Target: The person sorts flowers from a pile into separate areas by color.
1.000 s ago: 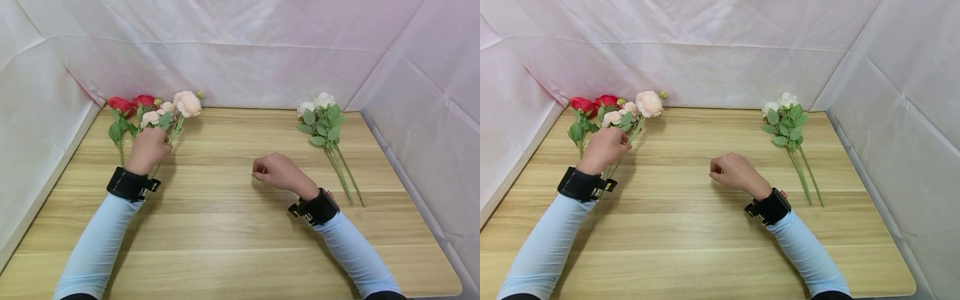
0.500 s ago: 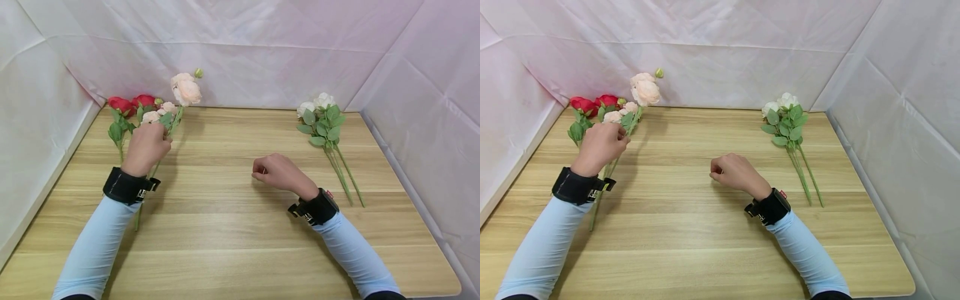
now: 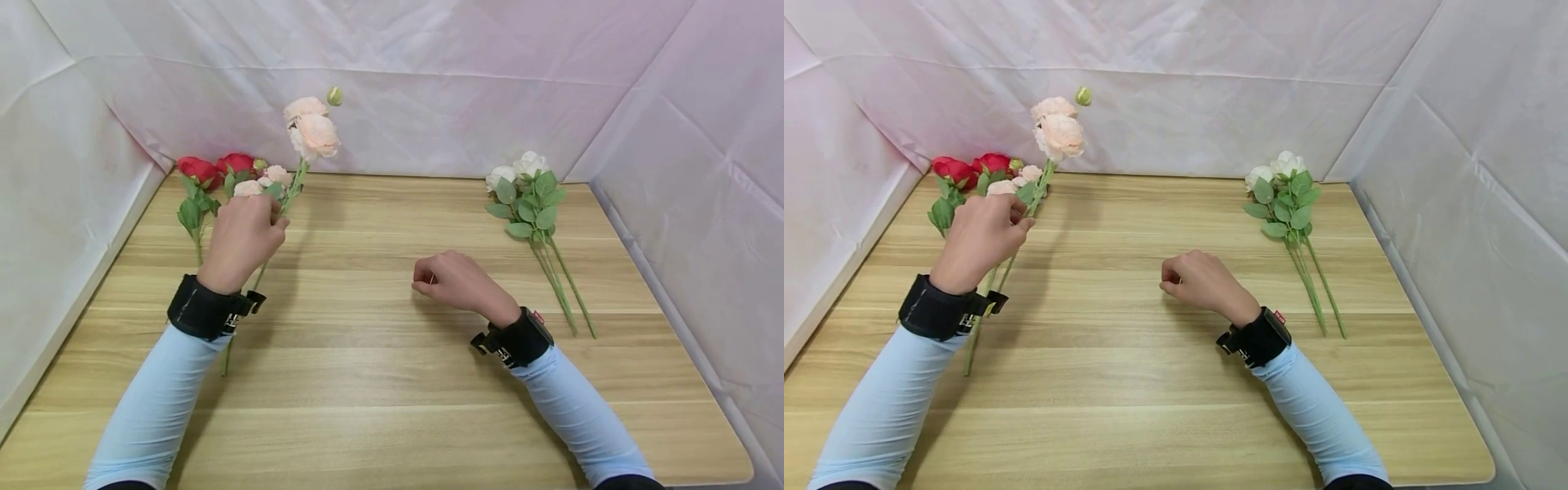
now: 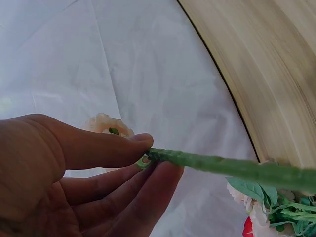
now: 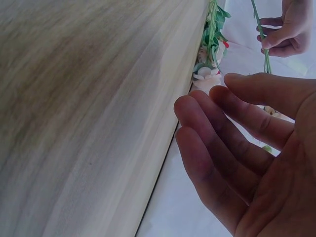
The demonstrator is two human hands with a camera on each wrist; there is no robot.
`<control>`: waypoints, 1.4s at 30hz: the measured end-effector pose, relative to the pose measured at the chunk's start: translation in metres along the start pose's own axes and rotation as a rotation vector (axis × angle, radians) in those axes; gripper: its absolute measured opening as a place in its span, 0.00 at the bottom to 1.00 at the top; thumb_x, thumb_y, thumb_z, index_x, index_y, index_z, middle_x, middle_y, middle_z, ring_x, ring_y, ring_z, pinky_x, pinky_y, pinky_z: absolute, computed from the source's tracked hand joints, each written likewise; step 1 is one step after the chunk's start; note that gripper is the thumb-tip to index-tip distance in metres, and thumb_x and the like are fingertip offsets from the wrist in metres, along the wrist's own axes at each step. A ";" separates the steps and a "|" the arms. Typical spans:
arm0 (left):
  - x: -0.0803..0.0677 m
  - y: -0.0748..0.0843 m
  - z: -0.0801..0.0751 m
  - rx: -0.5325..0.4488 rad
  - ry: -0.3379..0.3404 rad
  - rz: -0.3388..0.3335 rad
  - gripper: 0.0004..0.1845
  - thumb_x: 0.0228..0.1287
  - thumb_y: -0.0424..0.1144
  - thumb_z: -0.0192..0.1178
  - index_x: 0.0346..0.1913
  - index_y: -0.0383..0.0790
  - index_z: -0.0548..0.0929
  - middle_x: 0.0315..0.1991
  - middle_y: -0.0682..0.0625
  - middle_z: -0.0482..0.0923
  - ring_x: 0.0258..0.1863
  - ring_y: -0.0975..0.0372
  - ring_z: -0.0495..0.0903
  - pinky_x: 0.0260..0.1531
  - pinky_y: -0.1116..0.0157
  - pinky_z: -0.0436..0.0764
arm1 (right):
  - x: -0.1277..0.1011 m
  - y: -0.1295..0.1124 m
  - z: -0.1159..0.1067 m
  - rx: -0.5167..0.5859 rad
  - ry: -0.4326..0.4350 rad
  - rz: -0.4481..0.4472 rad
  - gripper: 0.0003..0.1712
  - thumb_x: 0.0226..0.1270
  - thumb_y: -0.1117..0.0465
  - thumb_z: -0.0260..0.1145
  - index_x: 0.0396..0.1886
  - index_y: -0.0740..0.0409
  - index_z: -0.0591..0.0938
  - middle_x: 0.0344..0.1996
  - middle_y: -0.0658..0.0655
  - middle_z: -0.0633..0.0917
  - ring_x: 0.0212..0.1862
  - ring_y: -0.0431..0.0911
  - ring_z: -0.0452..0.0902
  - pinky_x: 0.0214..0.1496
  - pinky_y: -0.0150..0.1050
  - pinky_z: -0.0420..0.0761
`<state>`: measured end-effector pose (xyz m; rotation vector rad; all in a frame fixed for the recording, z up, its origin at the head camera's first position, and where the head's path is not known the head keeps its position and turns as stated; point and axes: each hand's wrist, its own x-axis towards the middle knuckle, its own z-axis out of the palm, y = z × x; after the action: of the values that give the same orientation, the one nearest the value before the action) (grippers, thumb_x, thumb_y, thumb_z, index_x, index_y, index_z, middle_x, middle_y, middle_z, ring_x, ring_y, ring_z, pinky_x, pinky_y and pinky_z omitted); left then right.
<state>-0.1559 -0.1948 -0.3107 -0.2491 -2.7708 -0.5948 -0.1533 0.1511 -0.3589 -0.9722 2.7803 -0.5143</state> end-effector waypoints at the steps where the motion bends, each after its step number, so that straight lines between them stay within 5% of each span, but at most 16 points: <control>1: 0.000 0.001 0.000 -0.001 0.000 0.002 0.25 0.69 0.31 0.61 0.15 0.44 0.63 0.18 0.55 0.48 0.20 0.60 0.51 0.22 0.64 0.49 | 0.000 0.001 0.000 -0.001 0.000 0.000 0.05 0.70 0.56 0.70 0.32 0.46 0.87 0.26 0.43 0.86 0.27 0.36 0.77 0.34 0.37 0.77; 13: 0.003 0.007 0.007 -0.026 -0.036 0.037 0.26 0.69 0.31 0.61 0.15 0.44 0.61 0.16 0.55 0.50 0.18 0.61 0.52 0.22 0.65 0.50 | -0.001 0.003 0.001 0.011 -0.009 0.000 0.06 0.71 0.55 0.69 0.32 0.47 0.88 0.26 0.43 0.86 0.28 0.36 0.78 0.35 0.37 0.77; 16: 0.004 0.008 0.007 -0.048 -0.071 0.029 0.16 0.68 0.32 0.64 0.21 0.34 0.78 0.14 0.45 0.70 0.17 0.54 0.71 0.21 0.60 0.67 | -0.001 0.003 0.001 0.007 -0.008 0.002 0.06 0.71 0.55 0.69 0.32 0.47 0.88 0.26 0.43 0.86 0.28 0.36 0.77 0.35 0.37 0.78; 20: 0.003 0.011 0.005 -0.097 -0.138 -0.009 0.12 0.67 0.36 0.66 0.46 0.28 0.88 0.38 0.34 0.89 0.36 0.45 0.88 0.35 0.49 0.82 | -0.001 0.003 0.001 0.007 -0.001 0.002 0.07 0.72 0.55 0.69 0.33 0.48 0.88 0.25 0.43 0.86 0.27 0.36 0.77 0.34 0.37 0.77; 35: -0.004 0.032 0.026 -0.255 -0.257 0.011 0.13 0.69 0.38 0.66 0.49 0.31 0.87 0.37 0.41 0.90 0.33 0.53 0.88 0.35 0.57 0.82 | 0.000 -0.005 0.000 0.034 0.042 0.016 0.08 0.75 0.53 0.66 0.37 0.48 0.88 0.27 0.44 0.87 0.29 0.37 0.79 0.35 0.37 0.78; 42: -0.011 0.047 0.036 -0.352 -0.302 0.029 0.13 0.70 0.38 0.66 0.50 0.31 0.86 0.35 0.43 0.91 0.22 0.63 0.87 0.35 0.59 0.84 | 0.001 -0.013 0.000 0.102 0.103 0.030 0.12 0.78 0.48 0.63 0.45 0.48 0.87 0.27 0.44 0.86 0.29 0.37 0.79 0.34 0.37 0.78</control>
<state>-0.1434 -0.1384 -0.3281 -0.4909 -2.9208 -1.1207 -0.1470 0.1415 -0.3539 -0.9061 2.8214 -0.7132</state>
